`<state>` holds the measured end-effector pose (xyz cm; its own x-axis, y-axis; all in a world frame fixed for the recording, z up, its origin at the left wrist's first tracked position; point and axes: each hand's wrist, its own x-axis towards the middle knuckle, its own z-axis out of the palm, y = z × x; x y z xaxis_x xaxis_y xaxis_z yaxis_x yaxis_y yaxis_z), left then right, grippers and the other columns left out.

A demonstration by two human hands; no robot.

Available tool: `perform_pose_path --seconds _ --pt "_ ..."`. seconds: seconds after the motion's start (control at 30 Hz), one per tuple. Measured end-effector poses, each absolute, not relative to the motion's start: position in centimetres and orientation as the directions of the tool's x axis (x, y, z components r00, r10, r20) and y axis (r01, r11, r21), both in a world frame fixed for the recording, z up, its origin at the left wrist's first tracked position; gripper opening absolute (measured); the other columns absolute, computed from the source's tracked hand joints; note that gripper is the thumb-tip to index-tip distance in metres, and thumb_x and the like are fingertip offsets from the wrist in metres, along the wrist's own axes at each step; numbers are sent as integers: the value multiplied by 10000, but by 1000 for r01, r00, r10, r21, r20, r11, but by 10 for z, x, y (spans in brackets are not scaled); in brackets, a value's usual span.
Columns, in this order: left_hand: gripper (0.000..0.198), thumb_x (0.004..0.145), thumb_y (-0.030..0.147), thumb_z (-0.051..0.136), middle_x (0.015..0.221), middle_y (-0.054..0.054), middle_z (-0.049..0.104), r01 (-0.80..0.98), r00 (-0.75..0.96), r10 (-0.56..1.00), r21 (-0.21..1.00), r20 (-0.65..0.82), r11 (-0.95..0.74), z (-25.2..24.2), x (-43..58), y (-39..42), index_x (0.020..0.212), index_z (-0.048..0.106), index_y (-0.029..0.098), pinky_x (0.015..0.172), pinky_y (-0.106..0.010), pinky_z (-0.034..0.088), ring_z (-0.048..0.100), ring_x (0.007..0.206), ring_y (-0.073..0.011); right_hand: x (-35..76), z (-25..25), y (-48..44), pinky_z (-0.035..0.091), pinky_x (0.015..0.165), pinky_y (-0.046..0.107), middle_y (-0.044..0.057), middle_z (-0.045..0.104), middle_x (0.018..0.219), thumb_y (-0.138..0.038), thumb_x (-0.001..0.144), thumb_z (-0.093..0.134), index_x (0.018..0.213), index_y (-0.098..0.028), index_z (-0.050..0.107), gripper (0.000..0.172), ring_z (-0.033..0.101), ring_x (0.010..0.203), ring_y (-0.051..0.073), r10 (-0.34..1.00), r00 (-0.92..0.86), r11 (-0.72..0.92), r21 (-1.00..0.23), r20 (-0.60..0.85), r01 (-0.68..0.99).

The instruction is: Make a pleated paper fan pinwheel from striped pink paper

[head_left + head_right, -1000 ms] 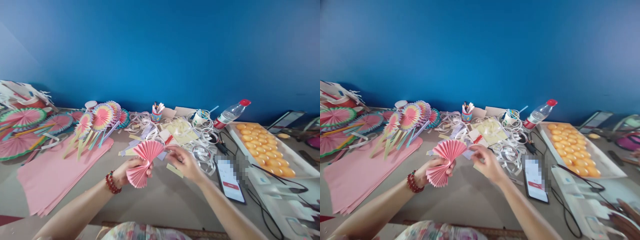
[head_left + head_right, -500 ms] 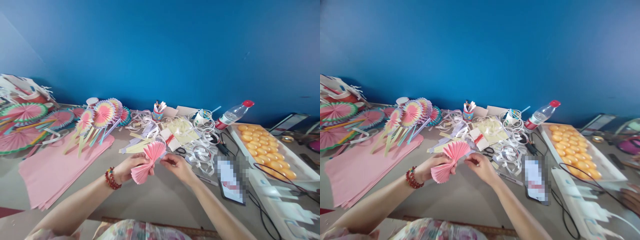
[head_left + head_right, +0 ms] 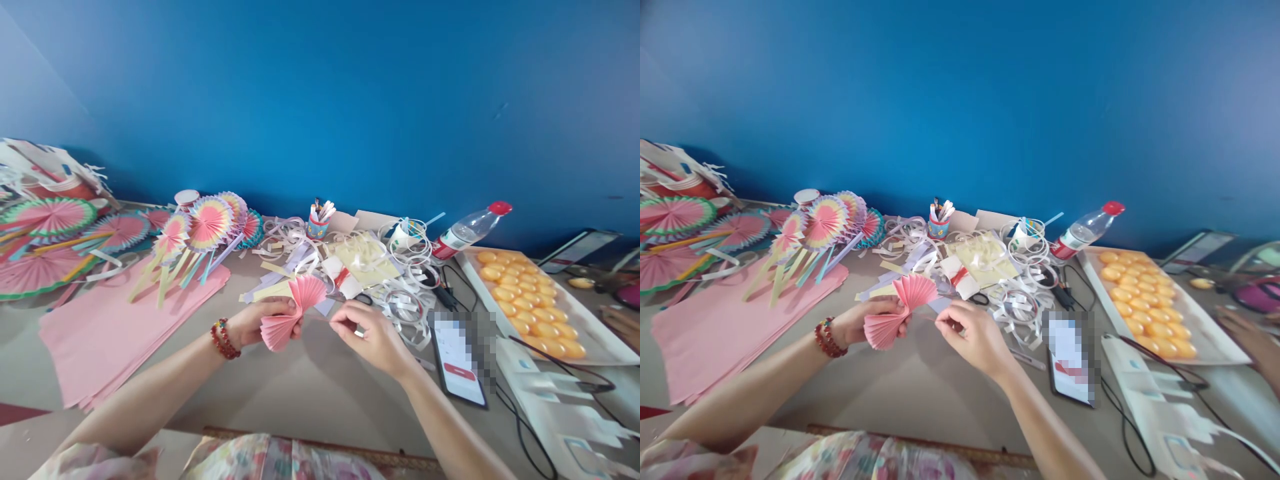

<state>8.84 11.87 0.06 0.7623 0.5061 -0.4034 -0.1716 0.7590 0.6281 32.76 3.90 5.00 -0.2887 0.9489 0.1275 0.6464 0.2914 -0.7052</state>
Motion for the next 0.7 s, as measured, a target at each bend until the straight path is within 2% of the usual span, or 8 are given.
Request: perform_pose_path --seconds 0.27,0.47,0.6,0.7 --pt "187 738 252 750 759 -57 643 -104 759 456 605 -465 790 -3 87 127 782 643 106 661 -303 539 639 636 -149 331 59 39 394 615 215 4 585 798 -224 934 537 833 -217 641 146 552 695 118 944 -301 313 -672 139 671" --pt "222 725 305 747 741 -56 661 -48 723 518 714 -457 698 0 88 125 763 610 134 664 -309 518 635 623 -156 332 65 40 396 623 218 3 619 863 -229 938 530 881 -231 658 140 566 688 109 939 -329 317 -629 103 709" --pt "235 747 343 718 695 -74 695 35 676 598 830 -430 557 5 87 125 737 600 140 613 -274 472 659 638 -184 337 67 42 382 616 232 -15 643 822 -229 907 574 884 -238 664 93 588 669 112 947 -323 276 -523 1 807" --pt "228 765 354 687 667 -60 711 118 622 666 890 -412 440 9 87 126 716 591 153 531 -225 391 628 590 -155 338 67 43 365 612 254 -10 670 834 -229 892 589 882 -240 674 86 615 696 136 950 -303 253 -382 -76 889"
